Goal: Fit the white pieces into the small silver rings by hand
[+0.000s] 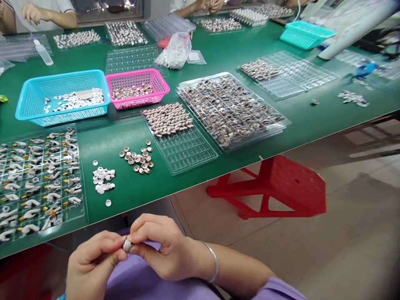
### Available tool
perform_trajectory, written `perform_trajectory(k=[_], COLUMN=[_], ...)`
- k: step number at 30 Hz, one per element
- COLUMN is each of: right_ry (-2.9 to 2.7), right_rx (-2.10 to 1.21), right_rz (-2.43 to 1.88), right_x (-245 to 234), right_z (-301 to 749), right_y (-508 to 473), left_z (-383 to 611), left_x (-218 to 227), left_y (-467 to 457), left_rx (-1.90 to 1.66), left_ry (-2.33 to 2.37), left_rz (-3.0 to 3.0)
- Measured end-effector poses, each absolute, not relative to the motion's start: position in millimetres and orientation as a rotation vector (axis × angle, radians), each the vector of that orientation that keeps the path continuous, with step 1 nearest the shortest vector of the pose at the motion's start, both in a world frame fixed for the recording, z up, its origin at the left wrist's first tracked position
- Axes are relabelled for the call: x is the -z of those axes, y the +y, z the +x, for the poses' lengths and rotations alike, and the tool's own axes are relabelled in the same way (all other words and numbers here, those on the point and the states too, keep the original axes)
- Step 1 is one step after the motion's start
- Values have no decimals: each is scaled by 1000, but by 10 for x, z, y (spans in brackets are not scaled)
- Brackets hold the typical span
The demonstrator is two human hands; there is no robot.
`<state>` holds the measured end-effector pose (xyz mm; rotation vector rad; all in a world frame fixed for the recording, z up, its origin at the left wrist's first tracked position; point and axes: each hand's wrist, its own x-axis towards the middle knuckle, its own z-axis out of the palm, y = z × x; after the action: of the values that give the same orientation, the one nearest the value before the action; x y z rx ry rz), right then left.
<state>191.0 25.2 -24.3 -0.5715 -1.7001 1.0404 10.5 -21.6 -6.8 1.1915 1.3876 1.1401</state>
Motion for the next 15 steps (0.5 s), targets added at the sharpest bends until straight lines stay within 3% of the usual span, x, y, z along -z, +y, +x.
perform_trajectory(k=[15], right_ry=[-1729], right_rx=[-1036], right_rz=[-581], right_x=[227], right_z=[1873], right_y=[226], left_z=[112], left_x=[39], left_y=[-219], left_rx=[-1172], left_ry=[1389], left_rz=[1298])
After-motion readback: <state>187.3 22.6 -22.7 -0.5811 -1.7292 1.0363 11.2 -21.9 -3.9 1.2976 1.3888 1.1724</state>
